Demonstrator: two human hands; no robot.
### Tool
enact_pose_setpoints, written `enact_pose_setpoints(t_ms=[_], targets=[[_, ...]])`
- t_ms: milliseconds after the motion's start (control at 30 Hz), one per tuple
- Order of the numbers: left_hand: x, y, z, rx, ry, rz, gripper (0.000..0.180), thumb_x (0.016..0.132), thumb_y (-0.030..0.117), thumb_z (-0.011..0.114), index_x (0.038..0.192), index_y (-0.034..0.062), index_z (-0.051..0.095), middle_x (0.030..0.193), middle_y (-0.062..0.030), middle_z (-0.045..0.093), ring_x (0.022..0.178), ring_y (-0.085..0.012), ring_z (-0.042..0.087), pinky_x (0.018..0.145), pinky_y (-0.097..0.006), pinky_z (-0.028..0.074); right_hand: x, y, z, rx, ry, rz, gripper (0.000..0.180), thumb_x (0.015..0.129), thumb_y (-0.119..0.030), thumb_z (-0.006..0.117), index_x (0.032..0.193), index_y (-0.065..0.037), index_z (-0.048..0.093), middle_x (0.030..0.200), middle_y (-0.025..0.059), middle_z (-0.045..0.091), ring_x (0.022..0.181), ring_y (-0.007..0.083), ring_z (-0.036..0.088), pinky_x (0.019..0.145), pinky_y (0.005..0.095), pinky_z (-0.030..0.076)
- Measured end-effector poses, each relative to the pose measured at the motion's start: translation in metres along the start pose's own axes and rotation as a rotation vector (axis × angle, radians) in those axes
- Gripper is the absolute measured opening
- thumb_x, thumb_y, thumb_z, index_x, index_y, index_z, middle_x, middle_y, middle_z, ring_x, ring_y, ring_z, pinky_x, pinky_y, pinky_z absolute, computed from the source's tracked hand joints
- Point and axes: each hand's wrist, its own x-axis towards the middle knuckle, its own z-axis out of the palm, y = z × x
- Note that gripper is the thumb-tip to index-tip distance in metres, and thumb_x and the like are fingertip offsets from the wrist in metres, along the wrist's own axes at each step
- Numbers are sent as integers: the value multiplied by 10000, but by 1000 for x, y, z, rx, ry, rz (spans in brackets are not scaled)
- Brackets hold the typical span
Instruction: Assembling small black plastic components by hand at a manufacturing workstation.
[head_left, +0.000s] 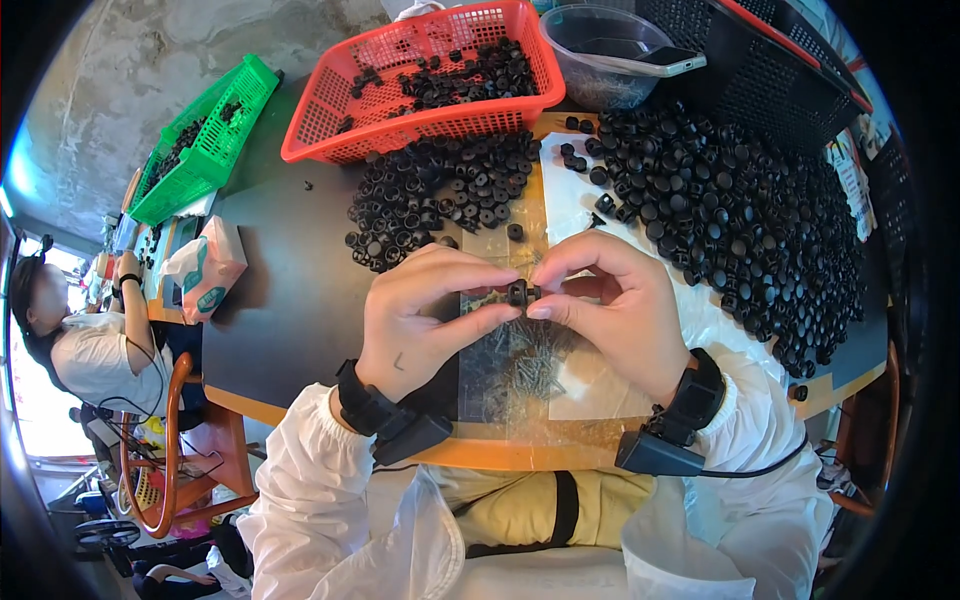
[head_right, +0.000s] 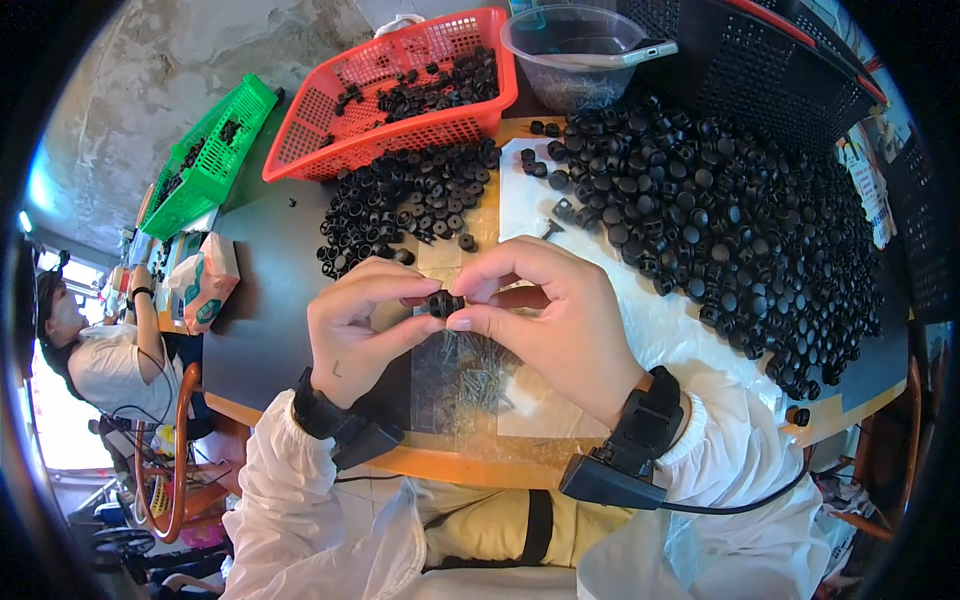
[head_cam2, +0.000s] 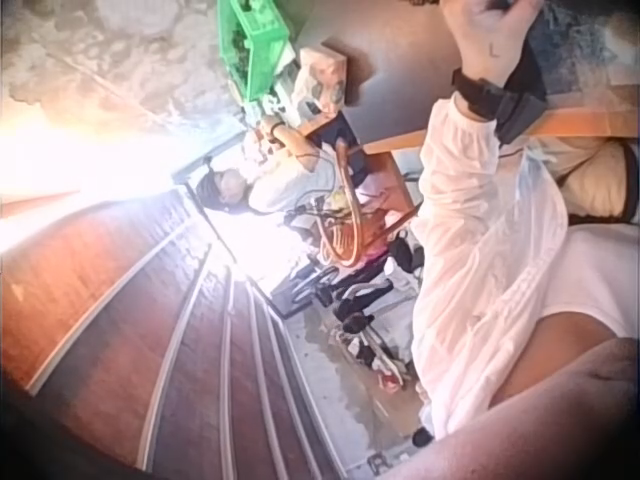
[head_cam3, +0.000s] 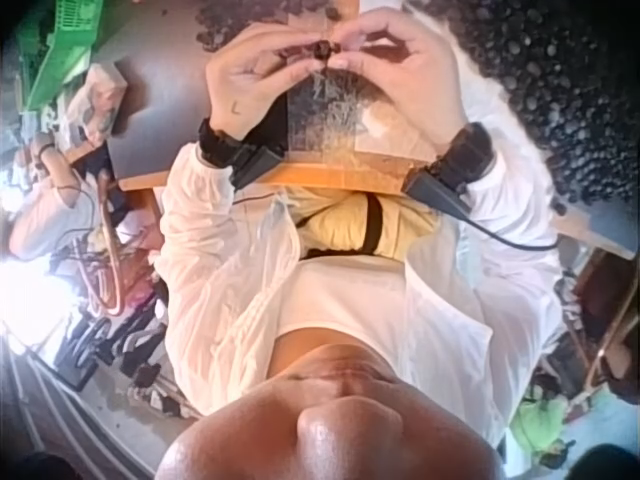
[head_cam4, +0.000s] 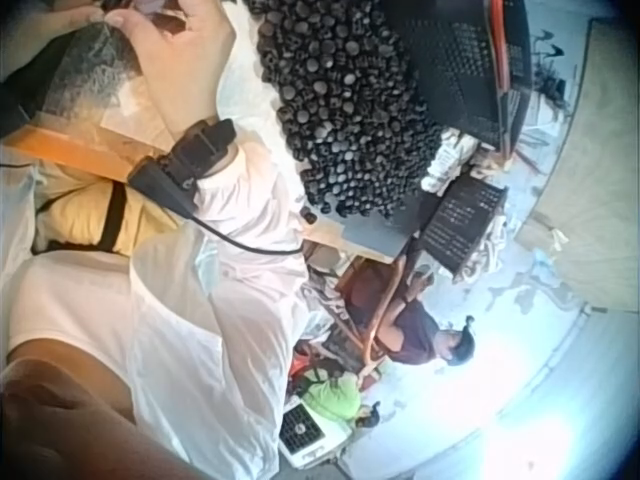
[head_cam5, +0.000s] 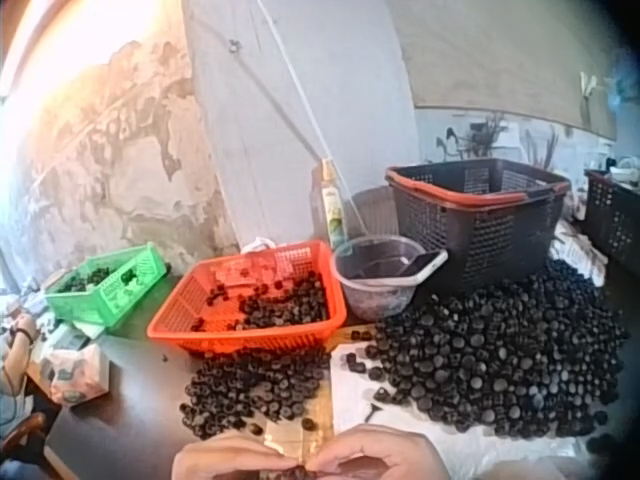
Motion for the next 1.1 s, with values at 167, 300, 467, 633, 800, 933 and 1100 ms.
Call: enact_pose_setpoints(t_ms=[167, 300, 467, 633, 800, 933, 1100], targets=[[-1, -1, 1, -23, 13, -30, 320, 696, 23, 803, 1004, 34, 716, 918, -73, 701, 797, -172, 619, 725, -283, 502, 0, -1, 0, 7, -5, -20, 192, 784, 44, 713, 963, -8, 666, 998, 56, 630, 921, 119, 618, 812, 257, 538], [-3, -4, 1, -11, 19, -21, 319, 696, 39, 808, 1001, 34, 714, 915, -76, 700, 786, -163, 614, 709, -279, 499, 0, 0, 1, 25, -27, -33, 198, 792, 46, 705, 980, -8, 674, 1002, 62, 627, 926, 130, 623, 805, 252, 534], [-1, -3, 1, -23, 30, -26, 320, 700, 49, 807, 1005, 36, 713, 912, -68, 701, 774, -171, 614, 712, -289, 499, 0, 2, -2, 62, -37, -12, 231, 813, 35, 693, 1039, -9, 676, 1035, 63, 623, 926, 126, 616, 805, 245, 526], [-1, -5, -1, 173, -20, 139, 368, 656, 17, 810, 1009, 43, 710, 888, -58, 649, 779, -187, 591, 695, -282, 472, 0, 3, 1, 238, -15, 107, 262, 835, 3, 687, 1095, -20, 668, 1031, 48, 622, 886, 103, 593, 811, 243, 520], [-2, -6, -6, 267, -71, 249, 386, 640, 78, 829, 1009, 73, 715, 820, -22, 605, 724, -165, 554, 638, -280, 447, 1, 4, -6, 111, -226, 265, 285, 850, -37, 685, 1132, -4, 657, 966, 29, 623, 840, 94, 590, 768, 237, 504], [0, -8, -3, 202, -74, 371, 399, 605, 163, 838, 974, 80, 713, 792, -13, 603, 678, -168, 549, 606, -279, 440, -1, 5, -5, 137, -273, 187, 271, 840, -38, 694, 1106, 8, 672, 963, 37, 625, 853, 100, 600, 766, 234, 493], [-2, 7, 1, 326, -19, 394, 402, 599, 151, 822, 977, 86, 702, 780, -5, 586, 661, -179, 557, 574, -291, 457, -4, 9, -1, 269, -251, 162, 271, 811, 8, 698, 1082, 8, 686, 948, 47, 622, 867, 118, 610, 777, 244, 494]])
